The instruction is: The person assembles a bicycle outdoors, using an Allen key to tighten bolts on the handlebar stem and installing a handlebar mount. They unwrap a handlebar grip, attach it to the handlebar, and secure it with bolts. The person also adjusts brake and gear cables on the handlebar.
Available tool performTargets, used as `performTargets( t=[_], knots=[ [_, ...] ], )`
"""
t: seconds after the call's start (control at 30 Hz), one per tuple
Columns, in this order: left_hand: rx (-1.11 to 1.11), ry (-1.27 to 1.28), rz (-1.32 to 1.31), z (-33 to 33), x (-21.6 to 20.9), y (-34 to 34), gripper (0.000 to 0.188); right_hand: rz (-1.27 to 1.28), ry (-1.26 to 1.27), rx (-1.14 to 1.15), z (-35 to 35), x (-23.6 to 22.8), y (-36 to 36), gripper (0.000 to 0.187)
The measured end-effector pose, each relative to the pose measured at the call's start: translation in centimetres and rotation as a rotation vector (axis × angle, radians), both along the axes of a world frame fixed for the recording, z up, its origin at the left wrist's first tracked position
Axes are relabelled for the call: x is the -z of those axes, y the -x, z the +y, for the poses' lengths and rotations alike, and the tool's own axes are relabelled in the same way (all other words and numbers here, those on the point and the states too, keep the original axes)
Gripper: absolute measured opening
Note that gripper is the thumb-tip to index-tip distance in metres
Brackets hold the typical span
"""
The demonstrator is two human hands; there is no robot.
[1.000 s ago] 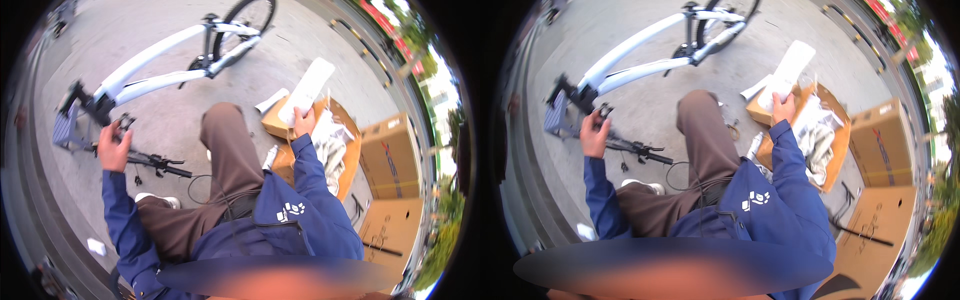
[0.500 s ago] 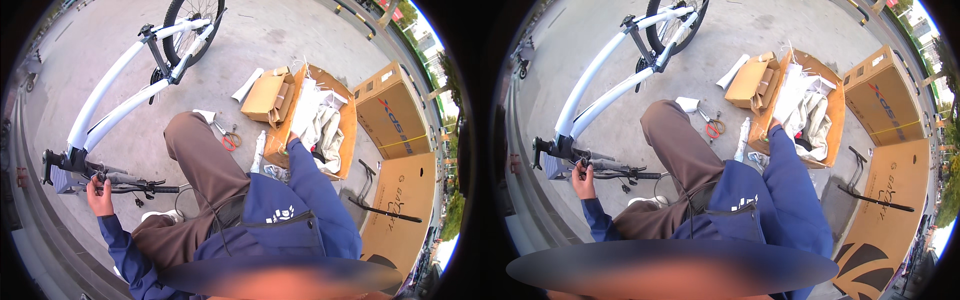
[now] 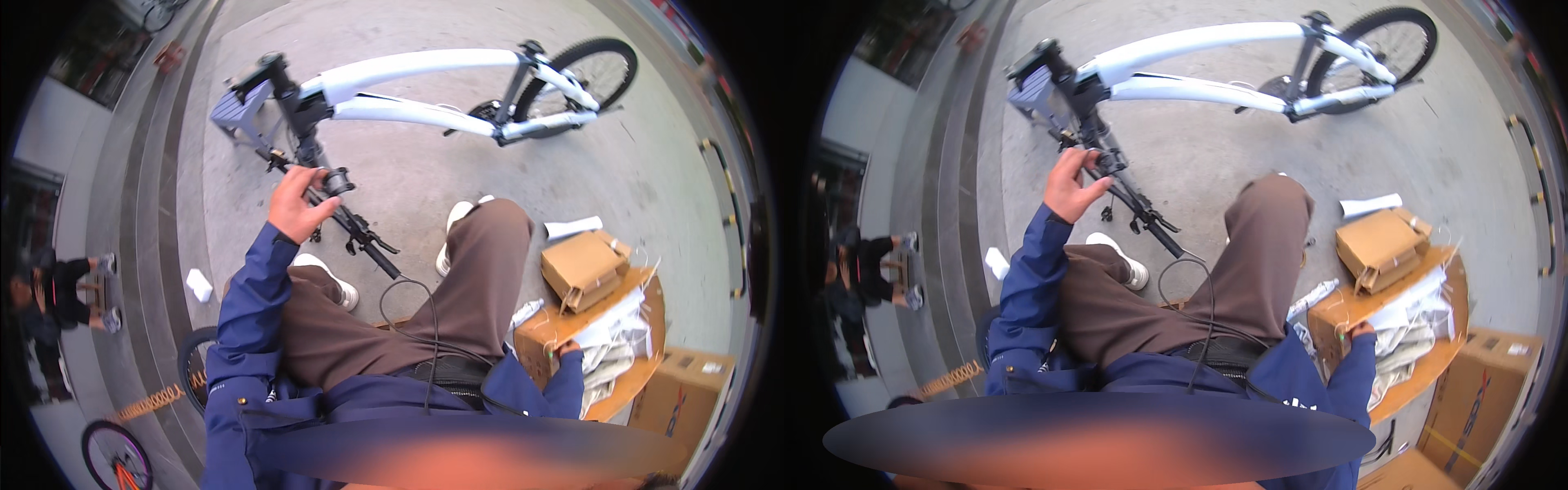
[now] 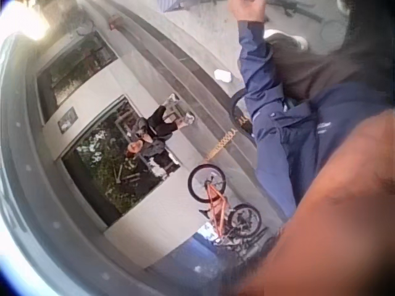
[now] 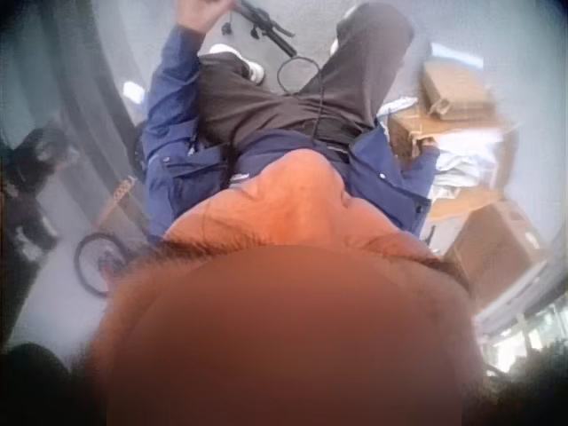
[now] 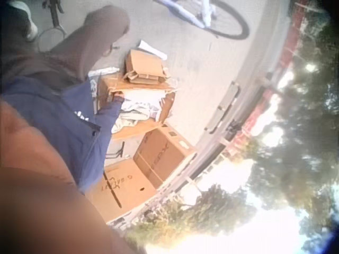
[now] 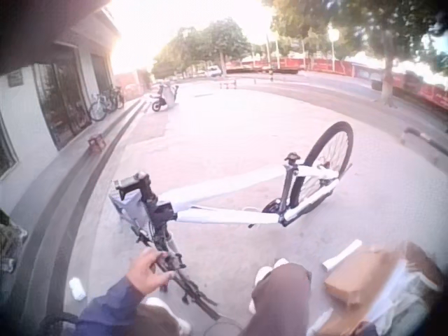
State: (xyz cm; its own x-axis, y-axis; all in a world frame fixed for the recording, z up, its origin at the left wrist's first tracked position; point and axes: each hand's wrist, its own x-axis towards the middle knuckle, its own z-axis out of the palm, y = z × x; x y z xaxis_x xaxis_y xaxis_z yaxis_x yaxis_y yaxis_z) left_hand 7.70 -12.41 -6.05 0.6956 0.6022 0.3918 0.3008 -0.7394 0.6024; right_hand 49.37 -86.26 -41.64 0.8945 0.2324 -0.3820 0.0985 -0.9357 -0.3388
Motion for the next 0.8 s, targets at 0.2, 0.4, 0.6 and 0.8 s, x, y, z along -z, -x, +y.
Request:
performTargets(
  t=[0.2, 0.4, 0.6, 0.8],
  knots=[
    [0.017, 0.053, 0.022, -1.0, -2.4, 0.6, 0.052, 0.224, 0.274, -0.379, 12.8, -18.6, -1.6, 0.024],
    [0.094, -0.006, -0.001, 0.4, -4.4, 0.6, 0.053, -0.347, -0.758, -0.957, 44.5, -37.7, 6.0, 0.017],
    [0.015, -0.052, 0.025, 2.0, -3.0, 1.3, 0.052, -0.272, -1.053, -1.485, 65.5, -44.1, 17.5, 0.031],
    [-0.033, 0.037, 0.181, 2.4, -0.3, 3.1, 0.053, -0.144, -0.961, -1.606, 72.3, -38.0, 20.5, 0.021]
  ],
)
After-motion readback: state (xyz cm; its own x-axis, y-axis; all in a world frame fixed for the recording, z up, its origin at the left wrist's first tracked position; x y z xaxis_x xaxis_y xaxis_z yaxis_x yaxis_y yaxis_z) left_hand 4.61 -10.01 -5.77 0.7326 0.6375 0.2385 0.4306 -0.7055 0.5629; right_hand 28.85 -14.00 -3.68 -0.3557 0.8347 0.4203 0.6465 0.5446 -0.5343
